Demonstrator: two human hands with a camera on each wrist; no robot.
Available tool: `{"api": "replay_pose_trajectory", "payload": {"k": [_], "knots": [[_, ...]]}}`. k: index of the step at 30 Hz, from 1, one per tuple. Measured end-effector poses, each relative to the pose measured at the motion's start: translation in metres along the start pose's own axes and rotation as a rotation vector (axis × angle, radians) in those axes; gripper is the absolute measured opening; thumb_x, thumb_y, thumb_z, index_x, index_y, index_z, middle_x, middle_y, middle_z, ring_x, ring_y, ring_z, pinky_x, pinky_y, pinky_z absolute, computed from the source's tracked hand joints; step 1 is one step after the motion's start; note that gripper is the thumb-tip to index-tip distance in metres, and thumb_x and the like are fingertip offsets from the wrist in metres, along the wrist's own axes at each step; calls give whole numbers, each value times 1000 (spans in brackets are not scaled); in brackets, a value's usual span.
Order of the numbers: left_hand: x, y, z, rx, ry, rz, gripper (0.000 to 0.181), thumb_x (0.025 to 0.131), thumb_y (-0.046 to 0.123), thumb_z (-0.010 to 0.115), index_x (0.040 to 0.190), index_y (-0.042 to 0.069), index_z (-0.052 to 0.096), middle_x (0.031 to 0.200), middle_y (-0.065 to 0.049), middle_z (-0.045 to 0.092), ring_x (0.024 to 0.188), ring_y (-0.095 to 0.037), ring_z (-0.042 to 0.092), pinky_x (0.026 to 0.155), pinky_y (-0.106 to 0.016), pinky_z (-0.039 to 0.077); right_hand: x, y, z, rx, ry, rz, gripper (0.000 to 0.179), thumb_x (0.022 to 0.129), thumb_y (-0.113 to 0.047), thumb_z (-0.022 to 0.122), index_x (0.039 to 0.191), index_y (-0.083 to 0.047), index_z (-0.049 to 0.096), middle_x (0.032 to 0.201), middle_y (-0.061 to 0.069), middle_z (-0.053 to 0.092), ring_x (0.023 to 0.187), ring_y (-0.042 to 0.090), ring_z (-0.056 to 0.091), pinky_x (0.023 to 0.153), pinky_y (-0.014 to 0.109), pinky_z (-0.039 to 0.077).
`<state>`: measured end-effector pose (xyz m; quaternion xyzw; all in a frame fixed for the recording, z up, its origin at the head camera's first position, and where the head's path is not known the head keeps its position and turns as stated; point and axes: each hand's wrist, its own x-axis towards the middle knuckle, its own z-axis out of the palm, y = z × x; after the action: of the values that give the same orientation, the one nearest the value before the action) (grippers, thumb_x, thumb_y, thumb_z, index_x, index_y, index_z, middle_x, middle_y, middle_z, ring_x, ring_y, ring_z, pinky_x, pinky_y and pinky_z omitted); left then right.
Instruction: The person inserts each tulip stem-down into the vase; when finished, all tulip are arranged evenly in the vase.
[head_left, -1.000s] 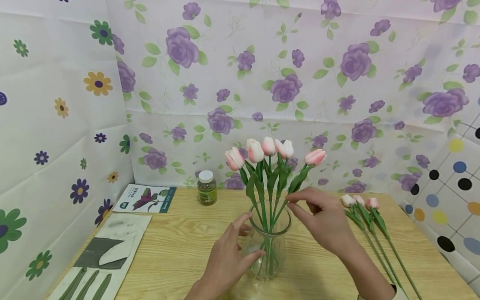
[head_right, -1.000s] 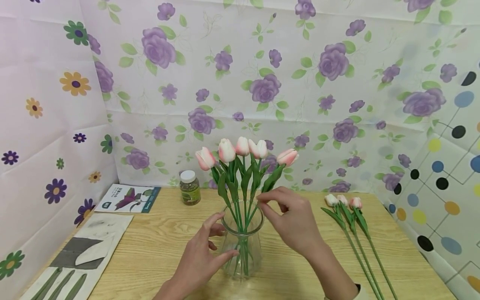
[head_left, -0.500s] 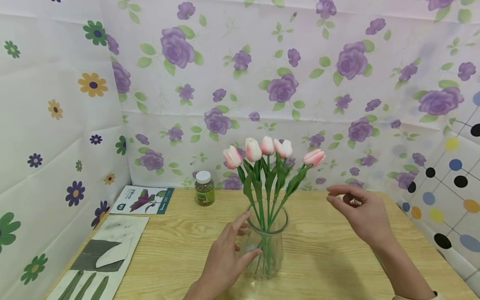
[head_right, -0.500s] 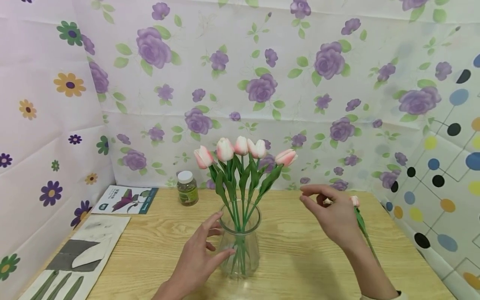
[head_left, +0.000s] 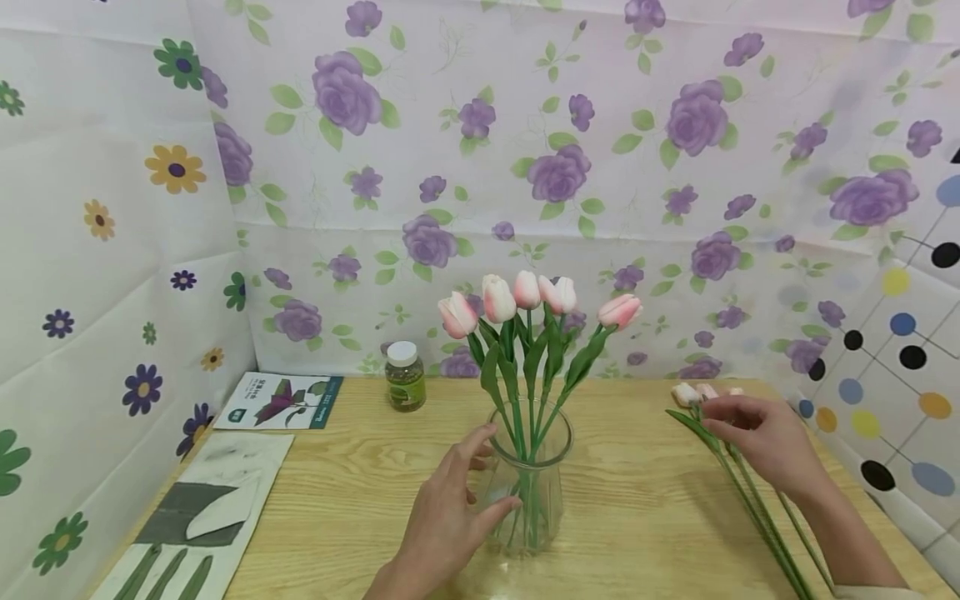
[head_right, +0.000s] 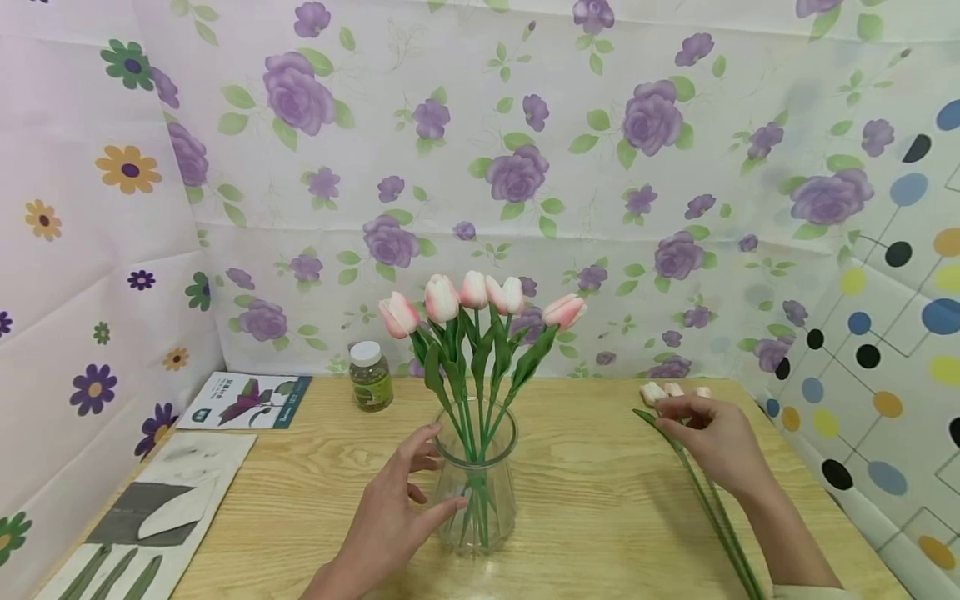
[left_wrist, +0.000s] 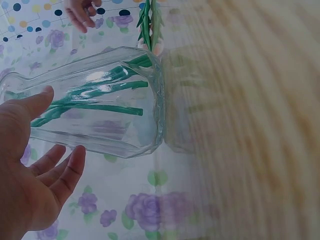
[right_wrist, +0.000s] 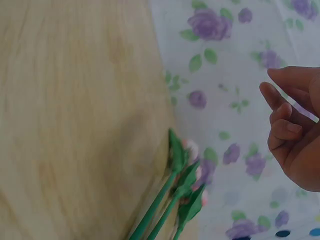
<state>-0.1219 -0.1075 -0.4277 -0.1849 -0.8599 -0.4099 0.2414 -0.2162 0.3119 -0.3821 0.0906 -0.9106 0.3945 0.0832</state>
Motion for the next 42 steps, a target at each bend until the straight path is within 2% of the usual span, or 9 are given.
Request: {"api": "replay_pose_trajectory", "payload": {"k": [4,9,18,25,33,37,42], "knots": [[0,0,0,-2,-3,-13,94,79,18,95,156,29,41,115,-9,71,99,-21,72,63,-18,53,0,25,-2,19,-65,44,37,101,-27,74,129,-3,73,109,-7,77,90,-1,67,71,24,59],[0,1,0,-7,-9,-25,95,79,17,95,156,30,41,115,-9,72,99,-22,72,63,-19,53,0,46,-2,35,-93,79,41,102,-27,73,133,1,70,113,-1,77,92,-5,65,74,25,60],[0,2,-1,-5,-12,-42,95,79,16,95,156,31,41,114,-7,71,99,-21,72,63,-19,52,2,69,-2,-70,-122,157,44,104,-28,70,135,3,68,121,18,75,89,-2,62,71,30,58],[0,2,-2,-4,-22,-34,94,80,17,94,156,28,41,115,-6,71,99,-21,71,63,-19,52,1,85,1,-102,-130,192,41,103,-25,71,132,4,69,116,18,75,88,5,64,68,28,55],[0,1,-2,-11,-25,-39,94,80,17,94,155,32,40,115,-6,71,100,-25,72,63,-19,52,3,90,1,-163,-176,189,37,102,-26,72,127,2,73,115,18,75,96,18,67,68,29,56],[0,1,-2,-10,-31,-46,91,82,19,93,155,31,41,116,-5,70,100,-27,71,63,-19,52,3,91,2,-169,-205,182,31,99,-21,74,122,0,76,113,16,76,96,20,69,68,31,58],[0,0,-2,-19,-37,-49,91,82,19,93,156,32,40,116,-5,70,101,-28,71,63,-19,52,5,92,7,-190,-229,177,29,97,-24,77,119,-5,78,109,12,76,92,18,68,65,32,57]]}}
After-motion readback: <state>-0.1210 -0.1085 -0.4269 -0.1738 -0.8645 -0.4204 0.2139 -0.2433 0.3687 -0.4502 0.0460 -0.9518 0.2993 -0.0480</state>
